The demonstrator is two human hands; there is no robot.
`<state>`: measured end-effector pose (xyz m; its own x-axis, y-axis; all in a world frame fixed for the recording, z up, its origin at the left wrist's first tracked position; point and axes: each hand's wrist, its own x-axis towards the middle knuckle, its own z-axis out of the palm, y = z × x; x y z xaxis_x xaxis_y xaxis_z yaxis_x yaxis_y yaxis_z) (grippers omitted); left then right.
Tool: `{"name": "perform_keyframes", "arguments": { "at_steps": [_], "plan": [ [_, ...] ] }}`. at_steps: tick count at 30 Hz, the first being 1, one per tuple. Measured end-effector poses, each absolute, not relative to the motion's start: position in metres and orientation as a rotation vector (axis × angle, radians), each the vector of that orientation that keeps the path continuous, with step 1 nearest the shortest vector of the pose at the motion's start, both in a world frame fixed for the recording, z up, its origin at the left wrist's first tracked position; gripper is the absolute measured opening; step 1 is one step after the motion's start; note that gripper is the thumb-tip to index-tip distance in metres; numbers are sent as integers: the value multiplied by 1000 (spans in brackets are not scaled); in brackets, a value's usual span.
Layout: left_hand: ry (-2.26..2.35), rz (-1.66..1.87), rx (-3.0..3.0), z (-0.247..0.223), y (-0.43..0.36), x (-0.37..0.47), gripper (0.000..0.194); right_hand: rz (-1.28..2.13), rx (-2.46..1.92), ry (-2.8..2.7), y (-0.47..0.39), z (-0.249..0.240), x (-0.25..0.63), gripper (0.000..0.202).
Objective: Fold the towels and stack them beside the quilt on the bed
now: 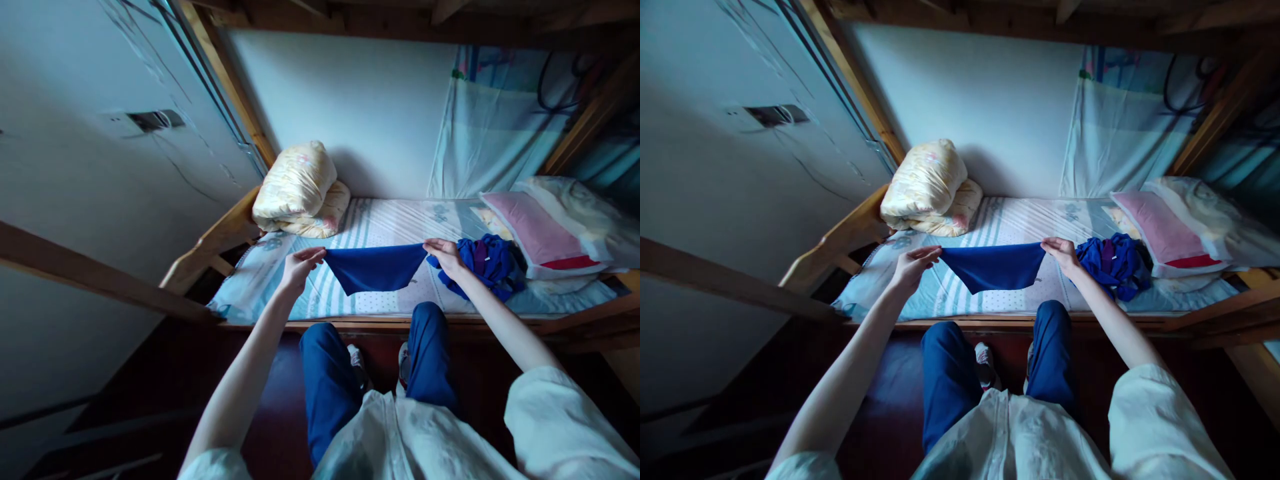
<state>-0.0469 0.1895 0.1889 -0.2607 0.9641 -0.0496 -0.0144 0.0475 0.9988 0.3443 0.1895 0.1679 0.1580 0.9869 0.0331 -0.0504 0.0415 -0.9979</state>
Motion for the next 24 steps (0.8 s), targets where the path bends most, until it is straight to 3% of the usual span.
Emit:
{"name": "perform_keyframes", "arguments": {
  "at_steps": [7,15,24],
  "plan": [
    [1392,1132,859,153,188,-61,50,1340,-1358,-1000,176,143,363,41],
    [1430,1065,808,109,268,-48,40,1277,-1536,-925,262,105,333,33],
    [1469,1493,1167,106,350,-61,34,969,-1257,-1028,348,99,309,41]
  ]
}}
